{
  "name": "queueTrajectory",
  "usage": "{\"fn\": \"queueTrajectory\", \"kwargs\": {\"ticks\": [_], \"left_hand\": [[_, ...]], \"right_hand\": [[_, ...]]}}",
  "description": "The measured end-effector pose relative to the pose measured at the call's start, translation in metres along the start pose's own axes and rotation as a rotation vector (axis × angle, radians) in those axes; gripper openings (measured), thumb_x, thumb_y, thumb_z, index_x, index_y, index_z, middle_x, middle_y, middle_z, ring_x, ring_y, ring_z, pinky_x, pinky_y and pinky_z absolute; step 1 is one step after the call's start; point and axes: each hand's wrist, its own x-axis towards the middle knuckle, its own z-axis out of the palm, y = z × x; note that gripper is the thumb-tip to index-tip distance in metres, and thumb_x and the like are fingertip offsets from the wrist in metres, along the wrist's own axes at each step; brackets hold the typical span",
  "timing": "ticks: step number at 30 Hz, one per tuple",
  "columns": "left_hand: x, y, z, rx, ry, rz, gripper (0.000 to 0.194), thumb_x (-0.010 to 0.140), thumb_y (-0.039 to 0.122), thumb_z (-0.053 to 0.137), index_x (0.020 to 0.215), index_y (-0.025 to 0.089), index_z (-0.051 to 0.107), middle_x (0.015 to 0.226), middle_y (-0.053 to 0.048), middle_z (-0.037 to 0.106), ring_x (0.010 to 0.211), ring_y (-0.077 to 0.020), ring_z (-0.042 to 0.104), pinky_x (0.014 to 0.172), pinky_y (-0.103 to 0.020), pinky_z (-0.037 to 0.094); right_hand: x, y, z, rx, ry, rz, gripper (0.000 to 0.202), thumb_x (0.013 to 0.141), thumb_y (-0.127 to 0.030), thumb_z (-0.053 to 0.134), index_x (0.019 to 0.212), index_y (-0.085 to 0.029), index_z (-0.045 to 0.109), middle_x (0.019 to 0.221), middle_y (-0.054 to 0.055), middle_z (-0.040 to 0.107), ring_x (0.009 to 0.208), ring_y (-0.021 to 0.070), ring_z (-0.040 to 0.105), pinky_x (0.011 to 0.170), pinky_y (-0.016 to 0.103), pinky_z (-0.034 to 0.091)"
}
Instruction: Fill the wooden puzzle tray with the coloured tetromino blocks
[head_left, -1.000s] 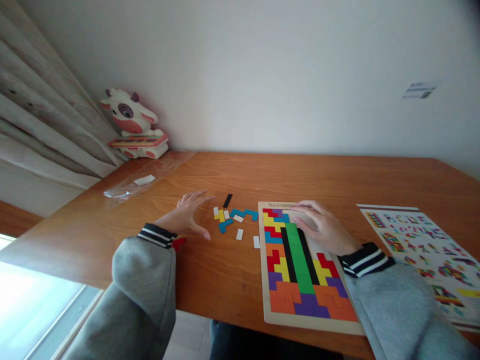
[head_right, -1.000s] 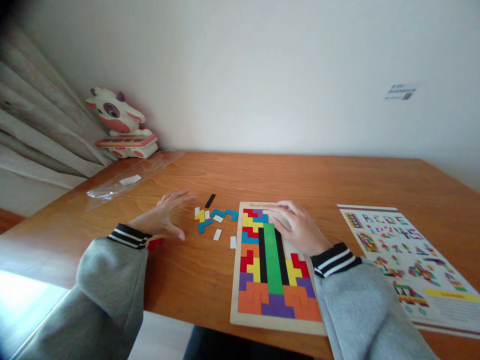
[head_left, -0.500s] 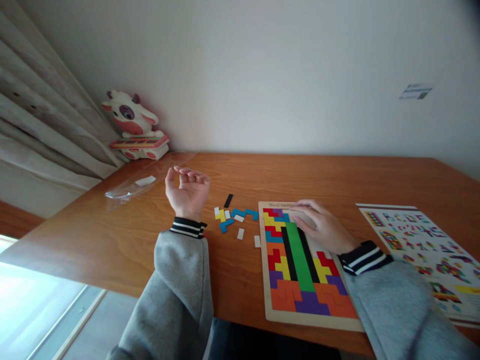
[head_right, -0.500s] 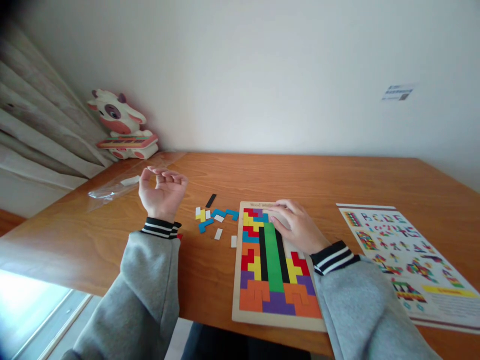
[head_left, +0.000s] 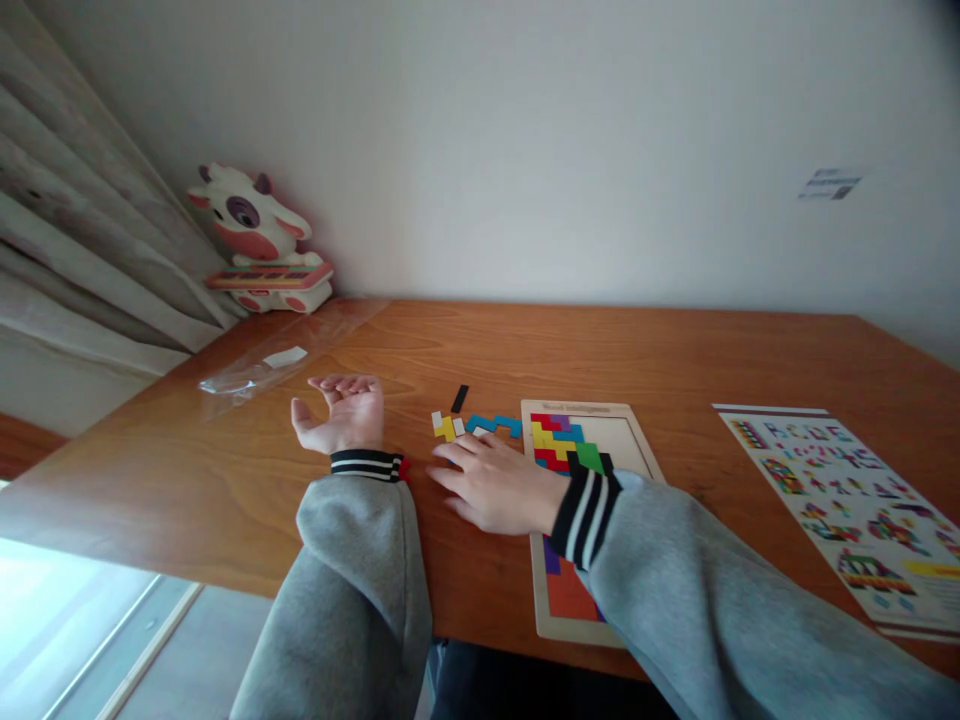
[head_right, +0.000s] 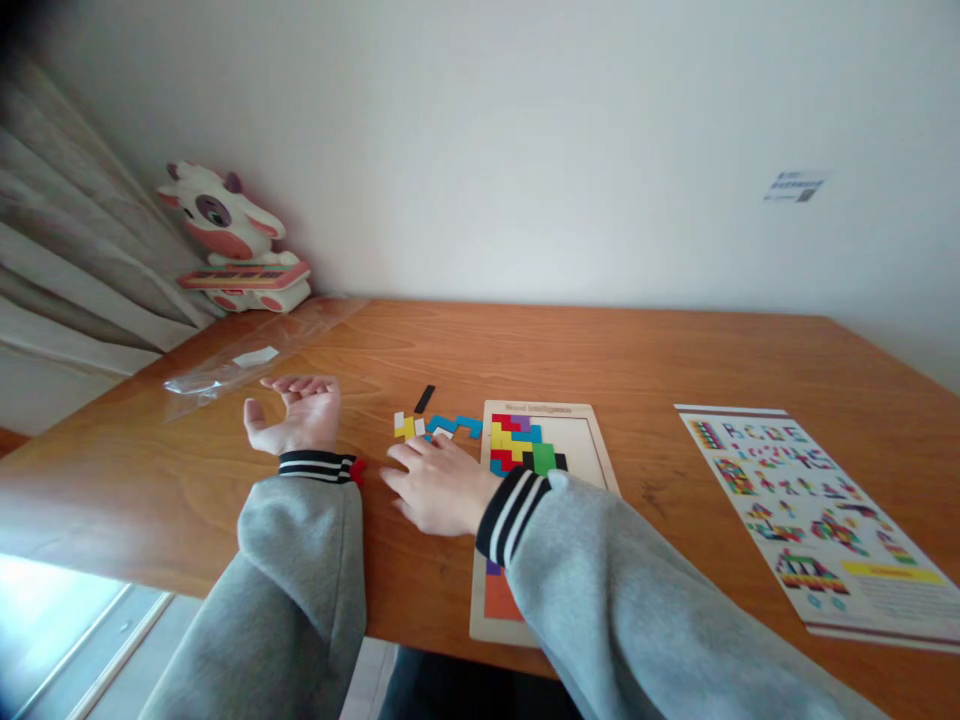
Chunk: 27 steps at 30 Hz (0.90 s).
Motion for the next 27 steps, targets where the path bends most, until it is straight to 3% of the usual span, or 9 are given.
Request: {"fn": "queueTrajectory", "kwargs": {"ticks": [5, 9, 13, 16, 18, 20, 23, 25, 27], "left_hand": [[-0.001, 0.002, -0.002, -0.005, -0.048, 0.031, 0.045, 0.082, 0.063, 0.057, 0.068, 0.020, 0.057, 0.056, 0.004, 0.055, 0.051, -0.0070, 0.050, 0.058, -0.020, 0.043], [-0.006, 0.002, 0.002, -0.012, -0.067, -0.002, 0.043, 0.080, 0.062, 0.060, 0.070, 0.021, 0.059, 0.058, 0.004, 0.056, 0.053, -0.0072, 0.051, 0.058, -0.021, 0.044], [-0.010, -0.001, 0.006, 0.001, -0.029, -0.121, 0.035, 0.081, 0.055, 0.062, 0.073, 0.021, 0.060, 0.060, 0.004, 0.056, 0.054, -0.0080, 0.052, 0.058, -0.022, 0.044], [-0.014, -0.010, 0.008, 0.182, -0.003, -0.246, 0.031, 0.081, 0.049, 0.062, 0.072, 0.020, 0.060, 0.062, 0.003, 0.057, 0.054, -0.0091, 0.052, 0.057, -0.022, 0.044], [-0.018, -0.018, 0.009, 0.483, -0.051, -0.234, 0.032, 0.082, 0.050, 0.062, 0.071, 0.020, 0.060, 0.064, 0.002, 0.058, 0.055, -0.0105, 0.053, 0.056, -0.023, 0.044], [-0.024, -0.024, 0.007, 0.903, -0.210, -0.102, 0.032, 0.084, 0.050, 0.064, 0.073, 0.020, 0.063, 0.071, -0.001, 0.063, 0.064, -0.0134, 0.057, 0.061, -0.024, 0.047], [-0.033, -0.021, 0.002, 1.469, -0.733, 0.103, 0.026, 0.089, 0.046, 0.063, 0.088, 0.021, 0.070, 0.091, -0.006, 0.071, 0.090, -0.0213, 0.065, 0.086, -0.035, 0.052], [-0.036, -0.012, -0.001, 1.661, -1.075, 0.132, 0.029, 0.093, 0.045, 0.059, 0.104, 0.021, 0.070, 0.113, -0.010, 0.071, 0.107, -0.0260, 0.064, 0.101, -0.044, 0.047], [-0.037, -0.002, -0.002, 1.777, -1.271, 0.108, 0.040, 0.093, 0.049, 0.058, 0.121, 0.022, 0.066, 0.133, -0.013, 0.063, 0.124, -0.0301, 0.057, 0.109, -0.052, 0.041]], "right_hand": [[0.029, -0.003, 0.025, -0.038, 0.023, -0.019, 0.046, 0.100, -0.043, 0.050, 0.142, -0.023, 0.053, 0.145, 0.016, 0.051, 0.128, 0.0346, 0.050, 0.102, 0.061, 0.042], [0.021, -0.005, 0.025, -0.061, 0.040, -0.007, 0.048, 0.100, -0.048, 0.048, 0.140, -0.022, 0.054, 0.142, 0.016, 0.054, 0.128, 0.0327, 0.050, 0.105, 0.056, 0.041], [0.005, -0.001, 0.014, -0.104, 0.061, 0.047, 0.037, 0.099, -0.039, 0.053, 0.127, -0.015, 0.063, 0.134, 0.016, 0.060, 0.125, 0.0313, 0.052, 0.103, 0.051, 0.042], [-0.003, 0.002, 0.008, -0.140, 0.059, 0.083, 0.031, 0.097, -0.036, 0.057, 0.114, -0.013, 0.068, 0.130, 0.016, 0.063, 0.124, 0.0323, 0.053, 0.102, 0.051, 0.043], [-0.007, 0.003, 0.005, -0.146, 0.047, 0.114, 0.030, 0.096, -0.036, 0.060, 0.112, -0.013, 0.070, 0.130, 0.016, 0.063, 0.122, 0.0329, 0.054, 0.100, 0.051, 0.044], [-0.012, 0.005, 0.003, -0.133, 0.045, 0.152, 0.032, 0.095, -0.037, 0.060, 0.115, -0.014, 0.069, 0.130, 0.015, 0.063, 0.120, 0.0330, 0.055, 0.099, 0.052, 0.045], [-0.022, 0.011, -0.001, -0.100, 0.072, 0.227, 0.034, 0.096, -0.035, 0.059, 0.122, -0.015, 0.066, 0.131, 0.014, 0.063, 0.118, 0.0314, 0.056, 0.100, 0.051, 0.046], [-0.032, 0.018, -0.003, -0.090, 0.100, 0.270, 0.035, 0.096, -0.034, 0.059, 0.126, -0.016, 0.064, 0.132, 0.014, 0.063, 0.118, 0.0303, 0.057, 0.101, 0.051, 0.045], [-0.042, 0.025, -0.007, -0.082, 0.121, 0.297, 0.037, 0.096, -0.034, 0.059, 0.128, -0.018, 0.063, 0.132, 0.013, 0.063, 0.117, 0.0301, 0.058, 0.101, 0.051, 0.045]]}}
